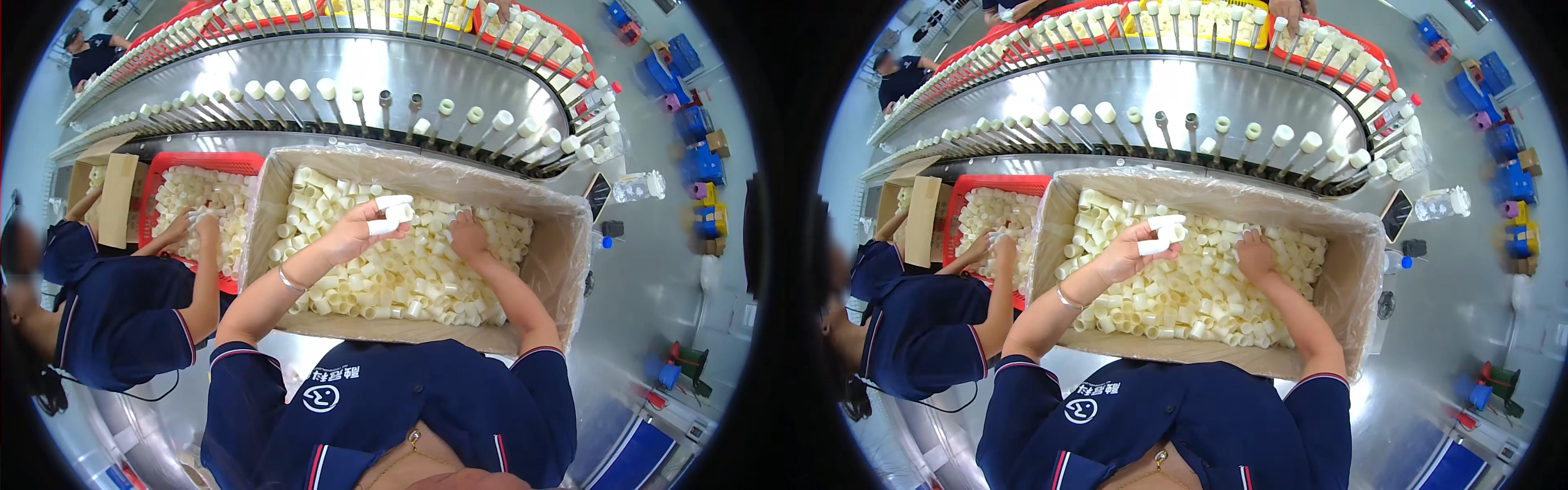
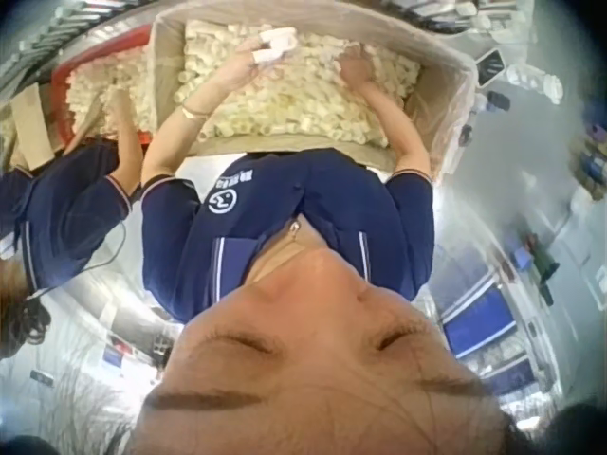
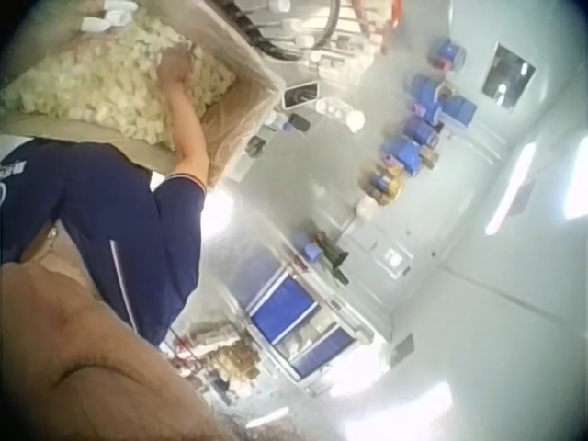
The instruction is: The person takes plastic caps from a box and places them onto the vertical pegs of a conveyor line by hand.
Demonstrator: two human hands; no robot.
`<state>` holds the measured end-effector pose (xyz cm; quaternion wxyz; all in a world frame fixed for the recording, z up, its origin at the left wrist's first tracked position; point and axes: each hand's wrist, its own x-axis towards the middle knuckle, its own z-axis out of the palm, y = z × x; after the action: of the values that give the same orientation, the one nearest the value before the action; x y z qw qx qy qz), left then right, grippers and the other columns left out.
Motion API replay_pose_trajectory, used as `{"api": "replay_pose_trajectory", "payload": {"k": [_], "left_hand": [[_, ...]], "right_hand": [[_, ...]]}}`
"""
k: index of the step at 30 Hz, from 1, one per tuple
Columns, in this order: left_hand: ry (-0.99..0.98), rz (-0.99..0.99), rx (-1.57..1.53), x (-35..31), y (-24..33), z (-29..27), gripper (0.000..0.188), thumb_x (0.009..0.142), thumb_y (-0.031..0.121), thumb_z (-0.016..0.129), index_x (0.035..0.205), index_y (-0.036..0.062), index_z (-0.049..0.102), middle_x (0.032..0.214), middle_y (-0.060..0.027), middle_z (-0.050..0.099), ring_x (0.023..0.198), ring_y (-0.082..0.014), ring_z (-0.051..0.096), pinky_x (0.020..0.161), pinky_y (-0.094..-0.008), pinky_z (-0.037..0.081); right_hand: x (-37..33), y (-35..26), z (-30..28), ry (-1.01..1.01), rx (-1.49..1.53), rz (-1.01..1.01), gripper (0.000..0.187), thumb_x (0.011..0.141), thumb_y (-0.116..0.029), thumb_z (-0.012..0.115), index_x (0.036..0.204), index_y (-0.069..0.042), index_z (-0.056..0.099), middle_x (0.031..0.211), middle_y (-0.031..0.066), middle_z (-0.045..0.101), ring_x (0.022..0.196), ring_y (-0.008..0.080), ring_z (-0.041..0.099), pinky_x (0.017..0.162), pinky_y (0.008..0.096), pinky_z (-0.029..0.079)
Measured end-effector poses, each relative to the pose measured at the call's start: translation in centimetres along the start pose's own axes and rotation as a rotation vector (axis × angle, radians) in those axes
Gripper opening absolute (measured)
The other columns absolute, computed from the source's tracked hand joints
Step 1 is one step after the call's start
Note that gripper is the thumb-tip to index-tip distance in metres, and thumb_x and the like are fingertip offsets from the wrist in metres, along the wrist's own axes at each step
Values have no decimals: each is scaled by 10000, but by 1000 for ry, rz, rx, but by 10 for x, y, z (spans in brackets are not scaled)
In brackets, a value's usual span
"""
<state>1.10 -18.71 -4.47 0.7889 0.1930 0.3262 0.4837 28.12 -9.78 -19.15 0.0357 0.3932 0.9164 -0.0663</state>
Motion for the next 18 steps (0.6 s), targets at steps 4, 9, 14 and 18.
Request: {"api": "replay_pose_trajectory", "payload": {"k": [4,9,14,18], "left_hand": [[65,402,509,8,40,4,347,863,-9,593,1189,77,512,1010,-15,599,867,-111,587,742,-274,495],[495,693,1462,28,118,2,258,823,83,652,1075,51,605,912,-35,598,764,-140,582,667,-292,469],[404,913,2175,94,136,22,327,724,136,670,1048,105,637,897,-73,612,833,-260,568,803,-381,410],[261,669,2388,142,137,46,219,677,125,665,895,107,665,823,-55,631,851,-232,586,813,-373,389]], "right_hand": [[11,-1,24,91,80,15,150,690,-126,608,815,-47,627,973,111,556,1043,283,495,852,402,431],[6,-6,13,-26,54,-12,162,716,-86,575,865,-28,604,959,123,564,968,294,534,740,405,481],[12,-15,-65,93,326,-148,232,770,-156,645,970,-46,601,951,120,578,919,312,573,723,408,495],[17,-16,-149,255,664,-237,287,772,-211,707,1025,-107,619,846,86,590,824,309,600,685,381,494]]}}
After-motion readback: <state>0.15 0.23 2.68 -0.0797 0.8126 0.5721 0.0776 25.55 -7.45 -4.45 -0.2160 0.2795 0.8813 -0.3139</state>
